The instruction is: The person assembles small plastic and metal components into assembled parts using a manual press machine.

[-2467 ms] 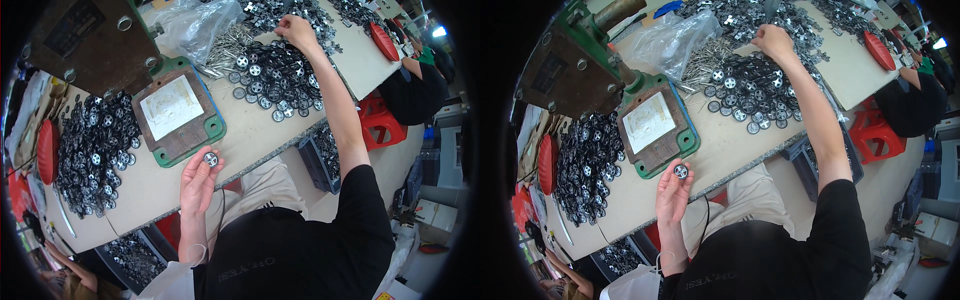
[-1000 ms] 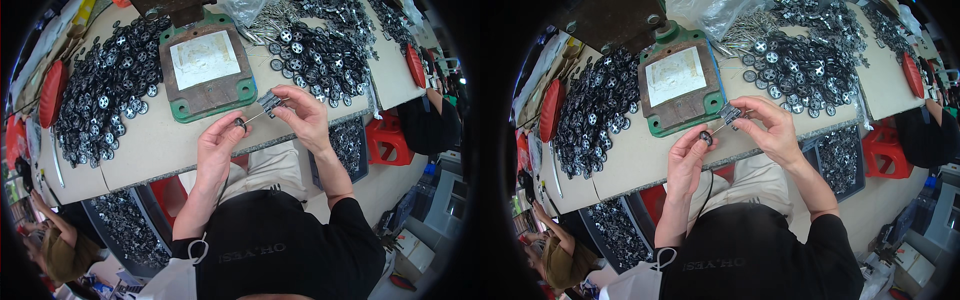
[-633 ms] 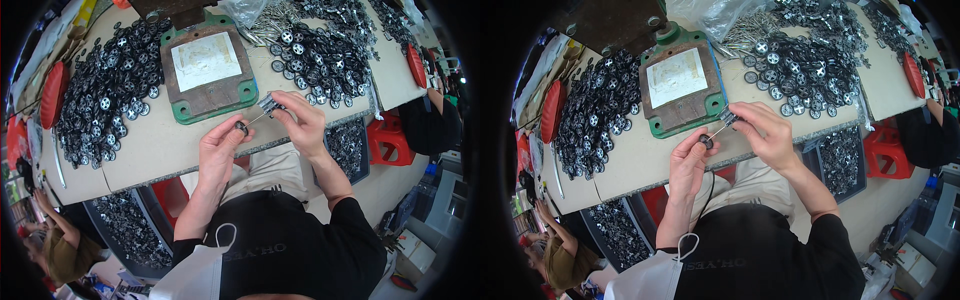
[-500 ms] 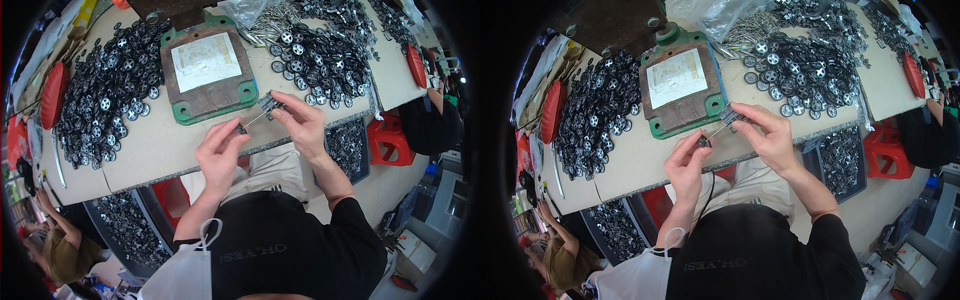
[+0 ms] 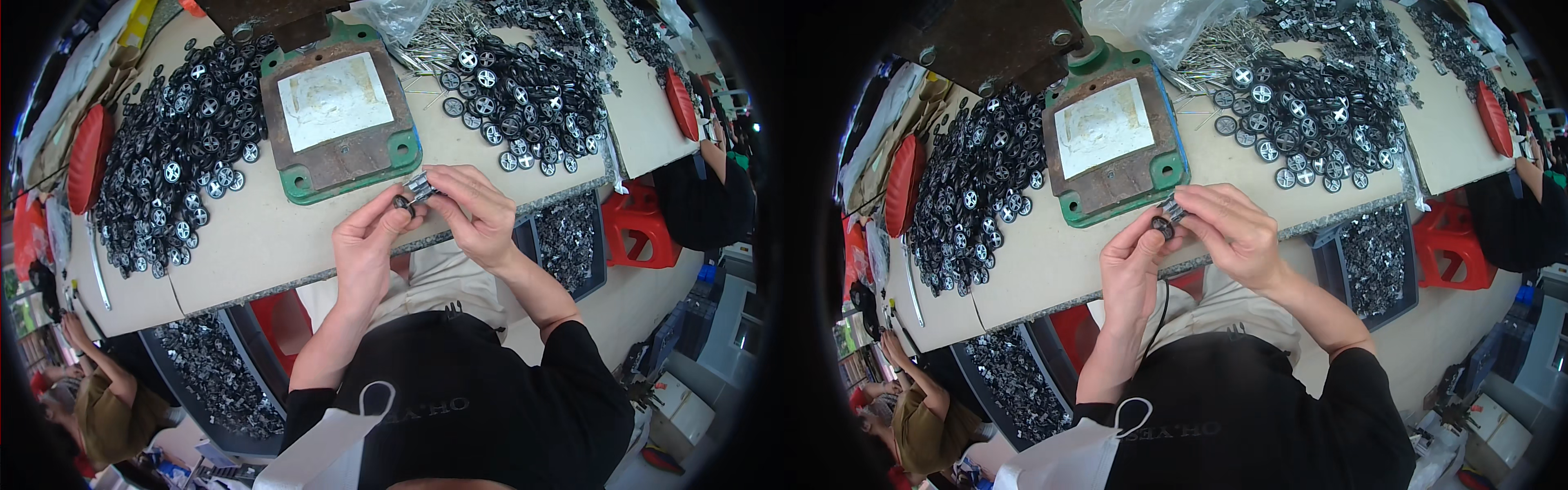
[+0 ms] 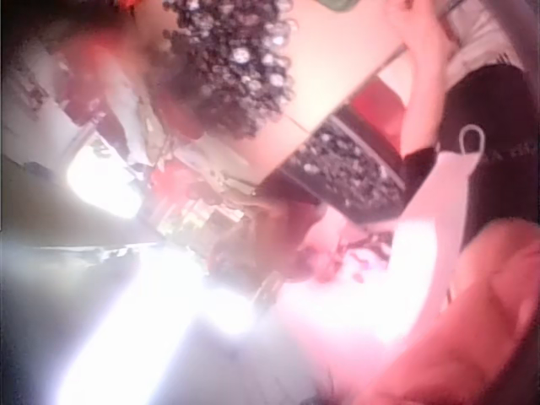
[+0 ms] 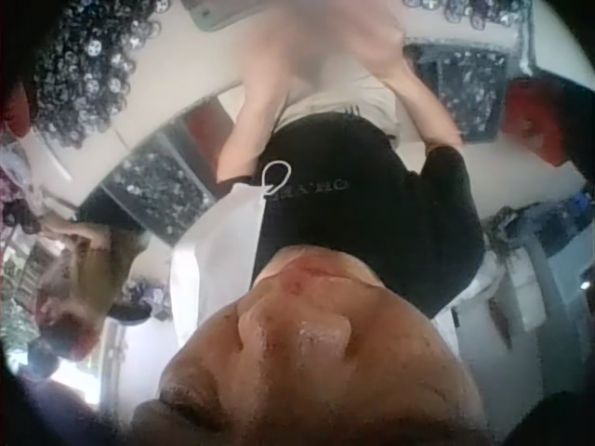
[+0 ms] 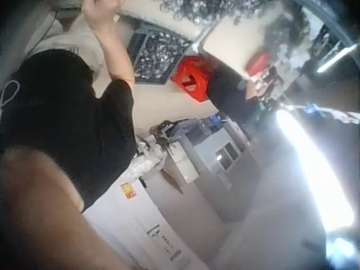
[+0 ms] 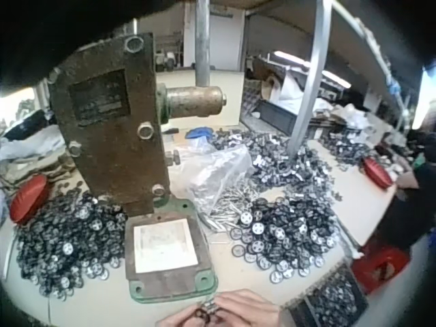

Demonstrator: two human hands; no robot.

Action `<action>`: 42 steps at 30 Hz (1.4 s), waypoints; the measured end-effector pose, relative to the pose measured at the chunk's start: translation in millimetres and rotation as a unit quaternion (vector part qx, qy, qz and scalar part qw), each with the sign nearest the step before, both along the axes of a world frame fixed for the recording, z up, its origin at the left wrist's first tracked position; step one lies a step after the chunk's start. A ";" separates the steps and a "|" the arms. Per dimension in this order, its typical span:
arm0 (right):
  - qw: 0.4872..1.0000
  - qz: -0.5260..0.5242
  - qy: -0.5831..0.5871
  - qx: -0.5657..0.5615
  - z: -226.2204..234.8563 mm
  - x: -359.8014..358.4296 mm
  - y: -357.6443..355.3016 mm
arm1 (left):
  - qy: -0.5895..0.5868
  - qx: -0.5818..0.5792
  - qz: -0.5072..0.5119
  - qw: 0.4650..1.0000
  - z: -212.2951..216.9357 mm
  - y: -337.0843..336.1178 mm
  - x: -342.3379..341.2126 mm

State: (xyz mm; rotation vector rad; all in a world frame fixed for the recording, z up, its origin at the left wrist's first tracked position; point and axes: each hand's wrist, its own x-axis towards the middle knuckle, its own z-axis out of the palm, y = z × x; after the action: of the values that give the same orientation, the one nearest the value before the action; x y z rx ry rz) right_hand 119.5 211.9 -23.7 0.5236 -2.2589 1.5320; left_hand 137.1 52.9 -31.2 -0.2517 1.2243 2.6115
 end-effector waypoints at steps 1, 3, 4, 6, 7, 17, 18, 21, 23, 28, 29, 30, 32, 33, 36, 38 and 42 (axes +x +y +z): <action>1.000 0.012 0.004 0.007 -1.7 -0.5 1.4 | 0.000 0.000 0.000 1.000 -1.2 0.4 1.0; 1.000 0.023 0.008 0.013 -3.2 1.6 -0.7 | 0.036 -0.007 0.008 0.999 -3.8 0.4 2.2; 0.993 0.008 -0.080 -0.087 -3.0 6.0 -5.3 | 0.037 -0.007 0.007 0.999 -4.8 0.4 2.4; 0.968 -0.006 -0.166 -0.186 -4.3 9.0 -9.1 | 0.065 -0.072 0.016 0.995 -6.8 0.7 2.9; 0.979 -0.011 -0.136 -0.153 -6.2 9.4 -9.7 | 0.065 -0.072 0.016 0.995 -7.7 0.6 3.1; 0.985 0.008 -0.083 -0.149 -18.8 13.7 -11.9 | 0.092 -0.166 0.039 0.981 -5.2 1.6 4.4; 0.985 0.007 -0.083 -0.149 -18.9 14.7 -12.2 | 0.035 -0.099 0.010 0.994 -7.0 0.6 3.8; 0.955 0.014 -0.177 -0.237 -17.0 11.9 -16.2 | 0.056 -0.080 0.002 0.995 -4.7 -0.6 -2.3; 0.950 0.007 -0.185 -0.250 -12.2 13.1 -16.9 | 0.067 -0.069 -0.006 0.995 -6.5 -1.2 -3.6; 0.997 -0.054 -0.054 -0.027 18.0 1.1 -8.8 | 0.013 0.076 -0.050 0.996 -8.2 -5.4 -10.2; 0.996 -0.071 -0.013 0.049 18.2 -2.8 1.6 | 0.015 0.091 -0.058 0.994 -10.7 -8.3 -10.1; 0.988 -0.086 0.028 0.125 18.8 -7.9 13.2 | 0.016 0.105 -0.065 0.992 -11.5 -11.2 -10.3; 0.966 -0.126 0.058 0.218 19.3 -19.8 40.3 | 0.012 0.110 -0.068 0.992 -10.5 -15.1 -12.1; 0.938 -0.164 0.042 0.304 21.7 -23.7 51.1 | 0.010 0.115 -0.075 0.990 -9.8 -17.0 -13.1; 0.886 -0.199 0.025 0.418 19.1 -32.8 68.3 | 0.006 0.120 -0.087 0.989 -9.5 -16.9 -14.1; 0.873 -0.195 0.025 0.447 17.7 -37.7 73.6 | 0.004 0.117 -0.088 0.989 -9.1 -16.2 -13.8; 0.901 -0.138 0.075 0.405 19.2 -43.1 73.0 | 0.008 0.119 -0.090 0.989 -8.6 -13.4 -13.9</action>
State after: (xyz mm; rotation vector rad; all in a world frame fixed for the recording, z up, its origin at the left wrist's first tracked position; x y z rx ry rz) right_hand 76.4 284.9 -4.5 0.4698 -2.6295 0.3482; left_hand 123.2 39.5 -39.8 -0.0722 0.8815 2.5724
